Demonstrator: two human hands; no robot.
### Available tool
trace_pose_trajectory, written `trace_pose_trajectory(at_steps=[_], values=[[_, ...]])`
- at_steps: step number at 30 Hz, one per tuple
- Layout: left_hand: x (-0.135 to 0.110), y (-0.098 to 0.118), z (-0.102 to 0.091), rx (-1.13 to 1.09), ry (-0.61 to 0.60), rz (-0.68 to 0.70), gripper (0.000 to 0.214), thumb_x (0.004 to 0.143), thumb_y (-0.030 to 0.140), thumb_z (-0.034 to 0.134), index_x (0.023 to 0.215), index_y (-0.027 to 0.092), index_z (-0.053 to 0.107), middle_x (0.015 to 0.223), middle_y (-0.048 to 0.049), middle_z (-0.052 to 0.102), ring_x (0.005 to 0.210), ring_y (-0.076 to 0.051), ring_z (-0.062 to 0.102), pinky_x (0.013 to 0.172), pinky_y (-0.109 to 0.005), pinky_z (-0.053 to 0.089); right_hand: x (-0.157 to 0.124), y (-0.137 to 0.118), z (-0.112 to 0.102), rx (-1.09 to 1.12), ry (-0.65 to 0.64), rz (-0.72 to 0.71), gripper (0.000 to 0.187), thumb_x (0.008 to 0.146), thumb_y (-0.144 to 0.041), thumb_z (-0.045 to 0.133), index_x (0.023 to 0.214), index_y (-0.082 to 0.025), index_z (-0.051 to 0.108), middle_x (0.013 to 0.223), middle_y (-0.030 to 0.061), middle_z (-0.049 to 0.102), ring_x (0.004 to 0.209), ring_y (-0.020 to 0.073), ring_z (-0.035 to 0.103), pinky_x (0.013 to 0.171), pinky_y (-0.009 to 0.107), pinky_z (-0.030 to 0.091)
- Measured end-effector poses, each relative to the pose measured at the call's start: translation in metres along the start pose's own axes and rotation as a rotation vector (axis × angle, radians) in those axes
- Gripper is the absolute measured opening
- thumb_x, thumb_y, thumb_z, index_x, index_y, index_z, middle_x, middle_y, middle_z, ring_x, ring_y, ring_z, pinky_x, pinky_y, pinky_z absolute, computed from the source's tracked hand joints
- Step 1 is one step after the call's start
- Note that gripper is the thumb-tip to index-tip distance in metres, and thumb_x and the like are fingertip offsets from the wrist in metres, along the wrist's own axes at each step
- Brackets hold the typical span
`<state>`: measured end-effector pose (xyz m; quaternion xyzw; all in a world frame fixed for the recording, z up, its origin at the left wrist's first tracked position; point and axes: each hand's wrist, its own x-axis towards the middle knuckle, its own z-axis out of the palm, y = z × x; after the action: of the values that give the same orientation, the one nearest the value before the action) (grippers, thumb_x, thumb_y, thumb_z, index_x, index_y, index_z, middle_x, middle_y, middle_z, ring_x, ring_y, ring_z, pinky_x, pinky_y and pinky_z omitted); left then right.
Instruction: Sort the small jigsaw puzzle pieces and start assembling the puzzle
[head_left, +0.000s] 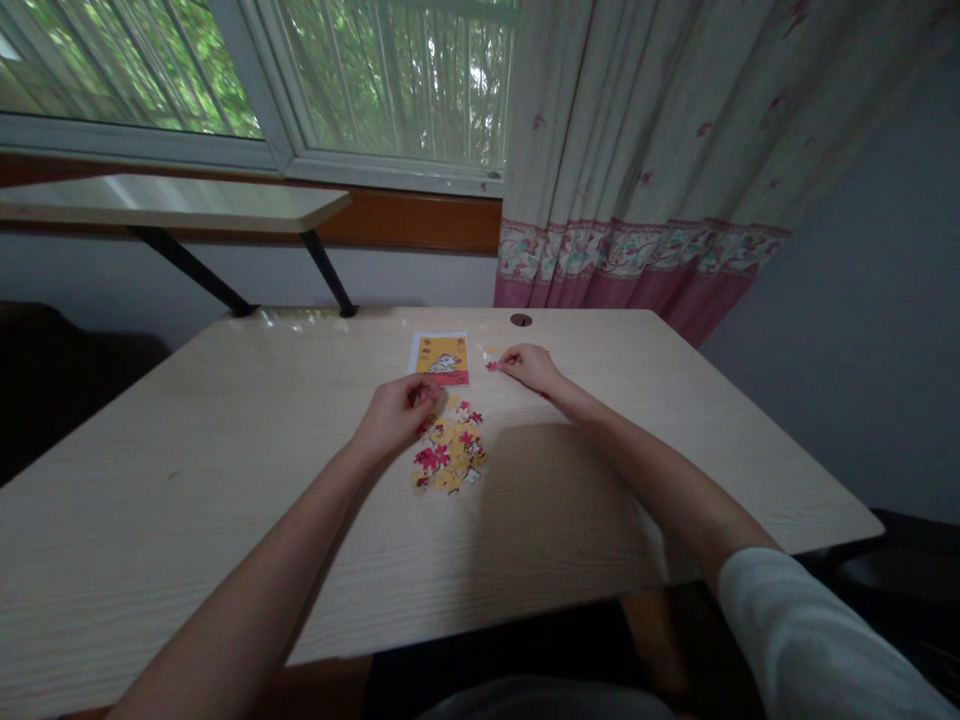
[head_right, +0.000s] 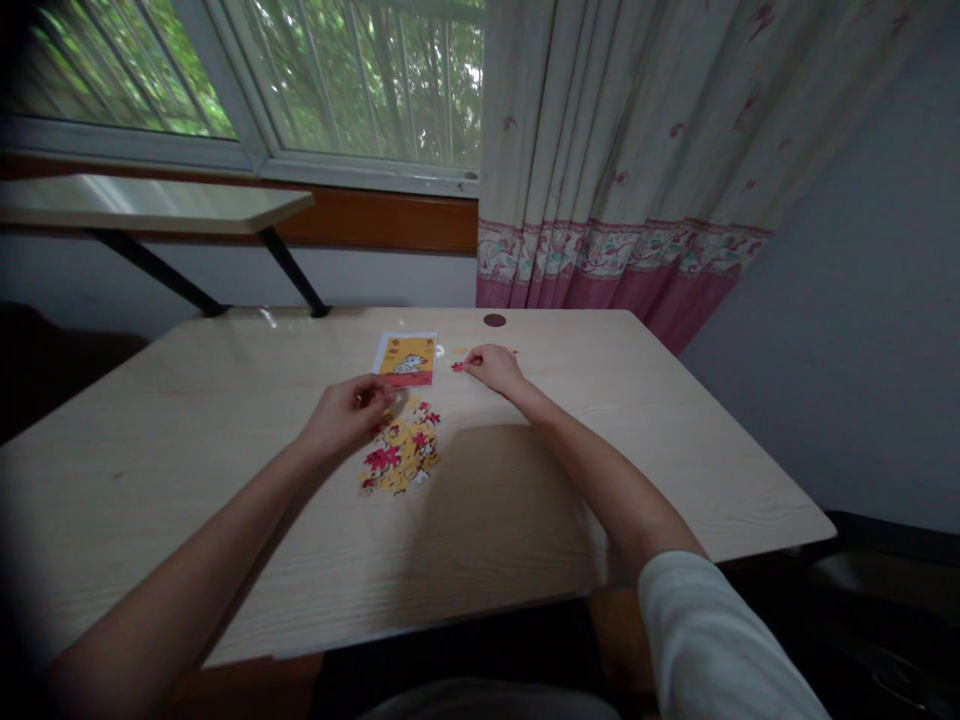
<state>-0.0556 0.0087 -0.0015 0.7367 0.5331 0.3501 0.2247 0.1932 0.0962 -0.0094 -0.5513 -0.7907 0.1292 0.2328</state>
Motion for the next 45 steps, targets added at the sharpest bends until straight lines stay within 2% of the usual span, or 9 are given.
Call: trace_pose_trajectory(at_steps=[11,18,21,26,30,38,41,45], values=[[-0.002,0.001,0.001,-0.007,-0.004,-0.006,0.012,0.075,0.019,0.05,0.078,0.017,0.062,0.059,0.0013,0.055,0.053,-0.011,0.046,0.052,-0.024,0.032,-0.007,-0.009,-0.005,-0.132,-0.018,-0.028,0.019,0.082,-0.034,0.058,0.088,-0.022,0.072,0.088,0.0037,0.072,0.082,0.0175,0.063,0.072,0.027,0.041],[-0.001,0.002,-0.001,0.104,-0.059,0.026,0.013,0.076,0.022,0.051,0.078,0.016,0.062,0.059,0.0013,0.056,0.052,-0.012,0.046,0.053,-0.024,0.033,-0.012,-0.016,-0.007,-0.171,0.017,-0.038,0.018,0.082,-0.027,0.057,0.091,-0.022,0.071,0.092,0.0039,0.07,0.087,0.0183,0.061,0.079,0.03,0.04],[0.0,0.001,-0.001,0.149,-0.083,0.066,0.015,0.078,0.024,0.051,0.078,0.016,0.063,0.06,-0.0002,0.057,0.054,-0.013,0.048,0.055,-0.025,0.034,-0.017,-0.023,-0.004,-0.133,-0.006,-0.169,0.019,0.085,-0.025,0.054,0.092,-0.021,0.071,0.092,0.0046,0.069,0.087,0.0168,0.06,0.081,0.029,0.039],[0.001,0.001,0.001,0.195,-0.127,0.114,0.017,0.079,0.025,0.051,0.077,0.016,0.065,0.067,-0.0032,0.062,0.059,-0.014,0.051,0.058,-0.026,0.037,-0.025,-0.039,0.005,-0.057,-0.19,-0.494,0.024,0.087,-0.026,0.052,0.104,-0.02,0.068,0.099,0.006,0.067,0.093,0.0159,0.058,0.084,0.028,0.039],[0.0,0.004,0.0,0.202,-0.135,0.107,0.016,0.079,0.024,0.051,0.078,0.017,0.066,0.067,-0.0029,0.063,0.06,-0.015,0.051,0.059,-0.026,0.037,-0.028,-0.048,0.01,-0.065,-0.252,-0.564,0.023,0.088,-0.025,0.052,0.104,-0.022,0.068,0.098,0.0055,0.066,0.091,0.0158,0.057,0.086,0.03,0.037],[-0.001,0.01,-0.001,0.199,-0.158,0.093,0.018,0.079,0.022,0.049,0.076,0.015,0.066,0.068,-0.0038,0.064,0.058,-0.014,0.052,0.06,-0.027,0.038,-0.027,-0.051,0.007,0.122,-0.281,-0.508,0.008,0.08,-0.017,0.058,0.082,-0.016,0.066,0.084,0.0033,0.066,0.081,0.0127,0.056,0.078,0.026,0.039],[-0.002,0.011,-0.001,0.178,-0.148,0.094,0.017,0.079,0.021,0.05,0.077,0.016,0.066,0.07,-0.0044,0.065,0.06,-0.015,0.053,0.06,-0.027,0.038,-0.033,-0.054,0.004,0.244,-0.261,-0.354,0.008,0.079,-0.021,0.059,0.081,-0.015,0.066,0.076,0.0018,0.065,0.071,0.0106,0.055,0.068,0.022,0.04],[-0.004,0.017,0.003,0.112,-0.157,0.107,0.018,0.078,0.025,0.054,0.08,0.016,0.069,0.072,-0.0048,0.064,0.063,-0.015,0.053,0.06,-0.027,0.038,-0.046,-0.058,0.003,0.404,-0.173,-0.159,0.012,0.077,-0.026,0.061,0.081,-0.015,0.066,0.071,0.0003,0.063,0.064,0.0087,0.051,0.061,0.021,0.039]])
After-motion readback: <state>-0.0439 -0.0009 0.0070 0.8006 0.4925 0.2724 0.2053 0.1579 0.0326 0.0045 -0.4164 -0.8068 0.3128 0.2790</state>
